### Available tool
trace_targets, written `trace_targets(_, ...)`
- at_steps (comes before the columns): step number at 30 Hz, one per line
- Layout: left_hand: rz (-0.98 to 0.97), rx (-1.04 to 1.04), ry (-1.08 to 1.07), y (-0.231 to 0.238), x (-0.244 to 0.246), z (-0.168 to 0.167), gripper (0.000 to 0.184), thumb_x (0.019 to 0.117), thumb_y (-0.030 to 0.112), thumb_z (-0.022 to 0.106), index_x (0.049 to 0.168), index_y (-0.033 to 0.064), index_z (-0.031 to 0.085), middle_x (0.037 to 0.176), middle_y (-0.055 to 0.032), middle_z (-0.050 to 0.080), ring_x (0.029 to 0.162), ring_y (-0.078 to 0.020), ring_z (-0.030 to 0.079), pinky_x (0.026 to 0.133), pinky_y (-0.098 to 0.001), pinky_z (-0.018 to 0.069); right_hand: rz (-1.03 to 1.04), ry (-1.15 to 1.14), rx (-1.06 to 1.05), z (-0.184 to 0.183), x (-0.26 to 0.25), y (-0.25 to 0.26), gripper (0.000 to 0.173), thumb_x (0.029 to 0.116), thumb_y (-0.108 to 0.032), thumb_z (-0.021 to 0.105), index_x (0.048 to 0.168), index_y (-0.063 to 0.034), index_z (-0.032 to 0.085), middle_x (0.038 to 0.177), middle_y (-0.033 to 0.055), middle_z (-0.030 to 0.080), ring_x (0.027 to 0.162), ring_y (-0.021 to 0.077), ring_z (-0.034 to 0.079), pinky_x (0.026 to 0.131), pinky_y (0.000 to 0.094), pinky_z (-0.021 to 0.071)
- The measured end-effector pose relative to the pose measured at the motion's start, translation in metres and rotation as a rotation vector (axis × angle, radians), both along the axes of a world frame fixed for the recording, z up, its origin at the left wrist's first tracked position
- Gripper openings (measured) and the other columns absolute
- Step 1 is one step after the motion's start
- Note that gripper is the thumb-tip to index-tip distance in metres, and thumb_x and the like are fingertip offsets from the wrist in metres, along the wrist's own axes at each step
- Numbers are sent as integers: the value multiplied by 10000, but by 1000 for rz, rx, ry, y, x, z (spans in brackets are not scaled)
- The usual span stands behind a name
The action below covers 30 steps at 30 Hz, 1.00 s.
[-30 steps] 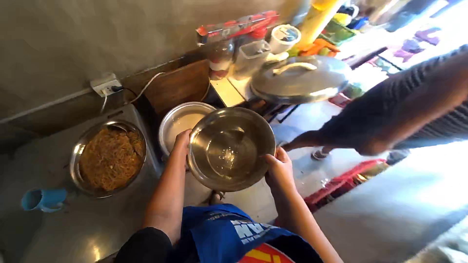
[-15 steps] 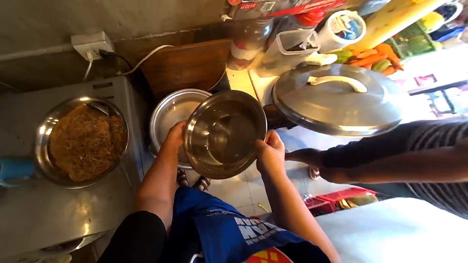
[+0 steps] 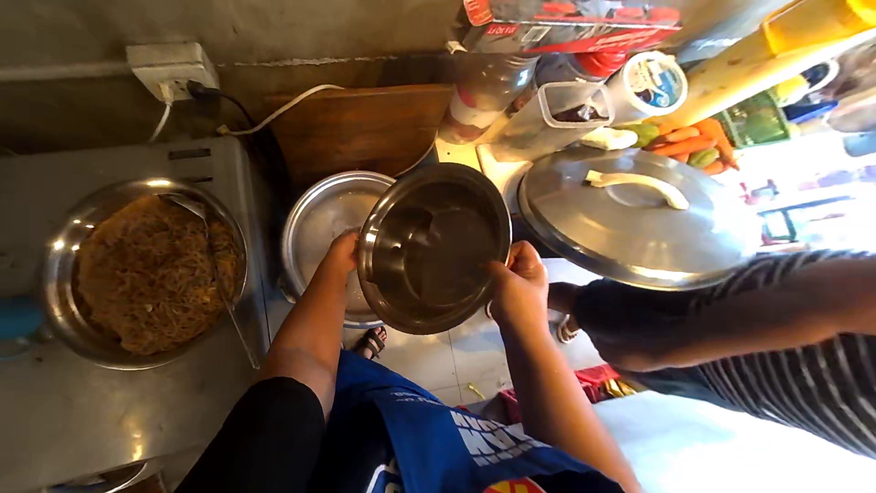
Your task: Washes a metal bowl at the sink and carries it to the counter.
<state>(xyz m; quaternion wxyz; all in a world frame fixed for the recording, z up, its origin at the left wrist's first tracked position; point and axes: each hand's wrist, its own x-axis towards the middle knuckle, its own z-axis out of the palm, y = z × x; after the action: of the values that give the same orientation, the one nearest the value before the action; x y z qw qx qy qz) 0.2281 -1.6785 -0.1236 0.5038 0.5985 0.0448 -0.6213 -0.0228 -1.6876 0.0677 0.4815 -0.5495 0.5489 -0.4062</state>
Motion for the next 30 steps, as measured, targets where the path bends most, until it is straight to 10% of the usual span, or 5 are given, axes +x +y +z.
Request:
trace_targets(13,-227,159,-97,-13,2,-10,378,1067,324,501,1341,69,556,1082,-126,593,823,-199,569,700,-355,504,160,329,-220,34,29,4,200,825,-15,624,806,-143,471,605,-70,434,502,19,423,475,202,377)
trace_targets(16,-256,172,-64,-9,2,3,432,1074,270,494,1440,40,489,1375,-198,539,1121,-284,583,911,-435,511,243,410,-340,35,35,7,167,828,-57,626,779,-129,485,607,-56,437,504,29,412,475,213,358)
trace_targets(27,-377,58,15,7,15,9,453,1100,220,471,1511,47,392,1503,-242,426,1285,-379,518,979,-559,491,537,698,-680,32,68,42,176,909,-111,601,741,-61,592,626,65,573,558,204,587,500,385,483)
trace_targets(30,-425,134,23,24,26,106,452,1132,170,352,1562,40,304,1594,-228,326,1393,-375,410,1088,-547,385,604,745,-805,34,76,49,172,920,-93,578,754,-60,609,647,83,608,559,229,619,475,393,489)
